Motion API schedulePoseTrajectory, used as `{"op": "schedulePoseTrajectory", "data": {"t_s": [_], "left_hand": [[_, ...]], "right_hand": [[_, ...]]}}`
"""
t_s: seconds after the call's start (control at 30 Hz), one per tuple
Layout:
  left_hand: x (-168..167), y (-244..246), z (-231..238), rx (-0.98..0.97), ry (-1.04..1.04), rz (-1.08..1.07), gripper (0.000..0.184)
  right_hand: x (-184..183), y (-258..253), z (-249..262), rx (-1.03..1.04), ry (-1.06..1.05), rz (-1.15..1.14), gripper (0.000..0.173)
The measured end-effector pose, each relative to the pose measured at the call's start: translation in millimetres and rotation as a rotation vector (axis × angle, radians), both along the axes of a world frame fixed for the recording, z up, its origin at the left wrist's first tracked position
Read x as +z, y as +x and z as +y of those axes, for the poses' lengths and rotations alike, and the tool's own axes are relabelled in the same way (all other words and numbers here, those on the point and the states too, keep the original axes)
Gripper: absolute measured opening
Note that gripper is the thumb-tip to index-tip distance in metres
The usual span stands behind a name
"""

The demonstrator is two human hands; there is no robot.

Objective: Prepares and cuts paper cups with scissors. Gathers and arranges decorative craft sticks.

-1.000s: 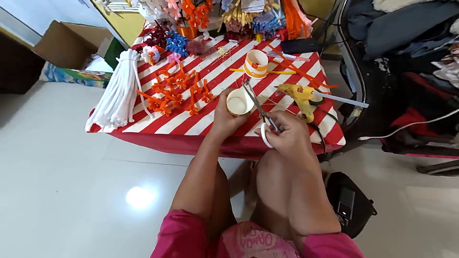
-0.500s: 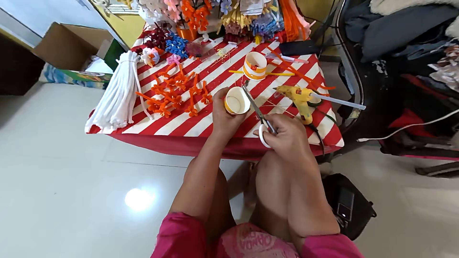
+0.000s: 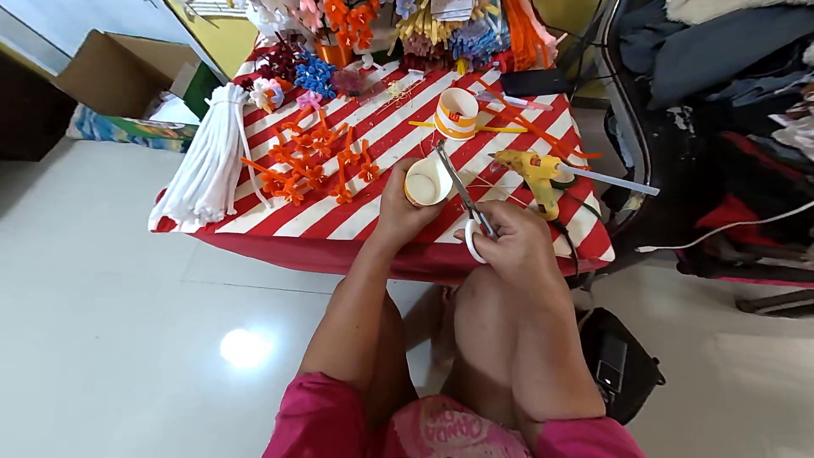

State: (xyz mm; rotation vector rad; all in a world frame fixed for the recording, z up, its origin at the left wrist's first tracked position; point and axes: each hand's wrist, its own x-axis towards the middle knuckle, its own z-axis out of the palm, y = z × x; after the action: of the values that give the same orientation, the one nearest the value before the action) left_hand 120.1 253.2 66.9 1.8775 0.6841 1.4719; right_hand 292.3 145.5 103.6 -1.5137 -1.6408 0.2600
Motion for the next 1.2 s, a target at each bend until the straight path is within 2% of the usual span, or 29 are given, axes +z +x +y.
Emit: {"op": "schedulePoseTrajectory", "data": {"t_s": [0.3, 0.4, 0.53, 0.67, 0.77, 0.93, 1.07, 1.2], "left_hand": [[2, -6, -1, -0.163, -0.067, 0.014, 0.066], [-1, -5, 0, -0.192, -0.077, -0.039, 0.070], [-2, -3, -1, -0.135, -0.096, -0.128, 0.072], [-2, -2, -2, -0.103, -0.065, -0.140, 0.068], [-4, -1, -1, -0.105, -0.036, -0.125, 0.069], [-4, -2, 1, -0.145, -0.049, -0.125, 0.071], [-4, 0, 1, -0.088, -0.057, -0.094, 0.071], [-4, 2, 1, -0.022, 0.032, -0.057, 0.068]], "right_hand": [[1, 7, -1, 0.024, -0.023, 0.025, 0.031], [3, 9, -3, 0.046, -0.028, 0.046, 0.031], [1, 8, -1, 0.061, -0.038, 0.077, 0.027], [1, 6, 2, -0.015, -0.026, 0.105, 0.026], [-3, 10, 5, -0.053, 0.007, 0.149, 0.032], [-3, 10, 5, 0.029, -0.027, 0.086, 0.047], [-3, 2, 6, 0.038, 0.003, 0.036, 0.042], [-4, -4, 6, 0.044, 0.016, 0.061, 0.037]]}}
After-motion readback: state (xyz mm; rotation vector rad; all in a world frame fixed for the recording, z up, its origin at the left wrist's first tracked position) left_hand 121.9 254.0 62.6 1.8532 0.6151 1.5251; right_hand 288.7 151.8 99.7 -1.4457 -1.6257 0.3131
